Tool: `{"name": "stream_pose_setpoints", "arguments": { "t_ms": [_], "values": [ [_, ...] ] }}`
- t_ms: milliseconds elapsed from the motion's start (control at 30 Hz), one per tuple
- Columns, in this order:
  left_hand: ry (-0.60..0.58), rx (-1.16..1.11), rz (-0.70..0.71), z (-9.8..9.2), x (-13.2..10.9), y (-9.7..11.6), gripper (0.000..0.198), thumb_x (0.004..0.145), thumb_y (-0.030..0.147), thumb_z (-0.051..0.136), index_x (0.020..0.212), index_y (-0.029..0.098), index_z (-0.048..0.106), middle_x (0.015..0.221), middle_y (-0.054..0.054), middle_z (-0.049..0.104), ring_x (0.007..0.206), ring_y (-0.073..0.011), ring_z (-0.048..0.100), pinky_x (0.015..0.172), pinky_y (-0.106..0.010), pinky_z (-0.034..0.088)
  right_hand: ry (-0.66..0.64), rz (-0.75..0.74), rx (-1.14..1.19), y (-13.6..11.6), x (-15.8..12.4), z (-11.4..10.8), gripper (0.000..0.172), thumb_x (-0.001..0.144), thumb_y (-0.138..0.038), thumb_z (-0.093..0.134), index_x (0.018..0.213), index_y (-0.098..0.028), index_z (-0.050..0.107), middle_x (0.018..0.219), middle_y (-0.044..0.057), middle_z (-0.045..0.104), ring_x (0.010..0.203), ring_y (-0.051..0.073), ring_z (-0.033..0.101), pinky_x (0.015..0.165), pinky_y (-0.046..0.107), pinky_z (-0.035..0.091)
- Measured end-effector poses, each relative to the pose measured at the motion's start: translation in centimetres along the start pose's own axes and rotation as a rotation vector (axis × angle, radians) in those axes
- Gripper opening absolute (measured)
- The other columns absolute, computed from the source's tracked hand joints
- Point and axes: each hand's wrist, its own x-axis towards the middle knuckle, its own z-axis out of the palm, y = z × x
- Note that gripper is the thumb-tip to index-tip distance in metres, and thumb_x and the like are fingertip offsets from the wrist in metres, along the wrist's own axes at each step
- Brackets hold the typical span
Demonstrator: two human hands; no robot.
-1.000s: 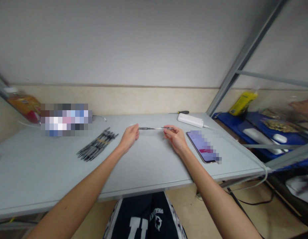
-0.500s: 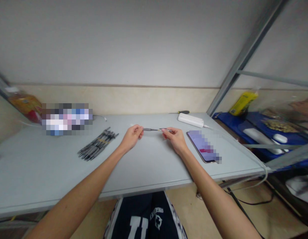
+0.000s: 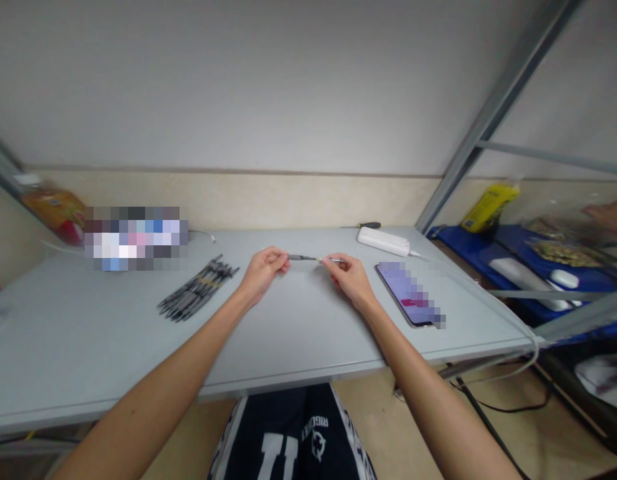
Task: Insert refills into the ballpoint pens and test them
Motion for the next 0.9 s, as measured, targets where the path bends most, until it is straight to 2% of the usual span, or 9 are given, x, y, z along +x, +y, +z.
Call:
{"name": "stream_pose_setpoints", "arguments": {
  "t_ms": [100,200,333,533,633,700,767,833,900],
  "values": [
    [0.033,-0.016,-0.009,-0.02,0.01,0.14,0.021,0.063,0.028,0.071,0.071,0.013,0.058,0.058,0.000,0.060,0.052,-0.0080,0.052,0.054,-0.021,0.038,0.035,-0.046,0.145,0.18,0.25,0.00,0.044,0.058,-0.042,0.073,0.093,-0.017,0.063,0.058,-0.003,0.056,0.046,0.009,0.045,0.042,0.022,0.035],
    [0.039,-0.024,-0.020,-0.02,-0.04,0.32,0.020,0.063,0.026,0.071,0.071,0.013,0.058,0.057,0.000,0.060,0.052,-0.0080,0.052,0.054,-0.021,0.039,0.028,-0.050,0.202,0.30,0.41,-0.02,0.036,0.058,-0.040,0.073,0.083,-0.016,0.064,0.058,-0.002,0.057,0.049,0.010,0.047,0.045,0.023,0.038],
    [0.008,-0.034,-0.042,-0.05,-0.13,0.47,0.021,0.063,0.025,0.072,0.073,0.013,0.057,0.058,-0.001,0.061,0.054,-0.0086,0.054,0.058,-0.023,0.042,0.024,-0.017,0.182,0.21,0.29,-0.10,0.034,0.062,-0.048,0.070,0.068,-0.015,0.062,0.051,-0.001,0.054,0.043,0.009,0.043,0.043,0.023,0.034],
    [-0.037,-0.028,-0.037,0.07,-0.22,0.33,0.023,0.063,0.027,0.072,0.074,0.012,0.058,0.060,-0.002,0.063,0.054,-0.0087,0.055,0.058,-0.022,0.042,0.042,0.029,-0.061,0.04,-0.10,-0.13,0.057,0.075,-0.065,0.047,0.046,-0.016,0.054,0.034,-0.003,0.041,0.033,0.007,0.033,0.038,0.023,0.024],
    [-0.023,-0.031,-0.040,0.18,-0.20,0.36,0.023,0.063,0.027,0.072,0.073,0.012,0.057,0.059,-0.002,0.063,0.053,-0.0087,0.054,0.058,-0.022,0.042,0.051,0.014,-0.055,0.10,0.00,-0.12,0.054,0.076,-0.063,0.047,0.055,-0.015,0.059,0.039,-0.002,0.046,0.034,0.008,0.037,0.038,0.022,0.027],
    [0.004,-0.041,-0.044,0.22,-0.18,0.45,0.022,0.063,0.026,0.072,0.072,0.013,0.057,0.058,-0.002,0.062,0.053,-0.0086,0.054,0.057,-0.022,0.041,0.060,-0.018,-0.003,0.19,0.14,-0.12,0.042,0.072,-0.057,0.057,0.076,-0.015,0.064,0.049,-0.003,0.053,0.039,0.009,0.042,0.038,0.021,0.030],
    [0.033,-0.046,-0.048,0.21,-0.17,0.58,0.020,0.063,0.025,0.071,0.070,0.013,0.057,0.058,-0.001,0.062,0.053,-0.0084,0.053,0.056,-0.022,0.041,0.058,-0.061,0.057,0.31,0.28,-0.13,0.043,0.066,-0.050,0.066,0.094,-0.018,0.061,0.060,-0.002,0.059,0.046,0.010,0.048,0.040,0.021,0.034],
    [0.052,-0.048,-0.051,0.19,-0.18,0.70,0.019,0.064,0.025,0.071,0.069,0.013,0.056,0.057,-0.001,0.061,0.052,-0.0083,0.053,0.055,-0.022,0.040,0.044,-0.088,0.084,0.39,0.35,-0.13,0.042,0.064,-0.046,0.069,0.095,-0.018,0.062,0.064,-0.001,0.060,0.051,0.012,0.051,0.042,0.021,0.037],
    [0.052,-0.051,-0.059,0.19,-0.23,0.79,0.019,0.064,0.024,0.071,0.069,0.013,0.056,0.057,-0.001,0.061,0.052,-0.0083,0.053,0.055,-0.022,0.040,0.032,-0.078,0.063,0.40,0.32,-0.12,0.035,0.067,-0.048,0.066,0.081,-0.016,0.064,0.060,0.001,0.059,0.049,0.011,0.049,0.043,0.022,0.037]
  ]
}}
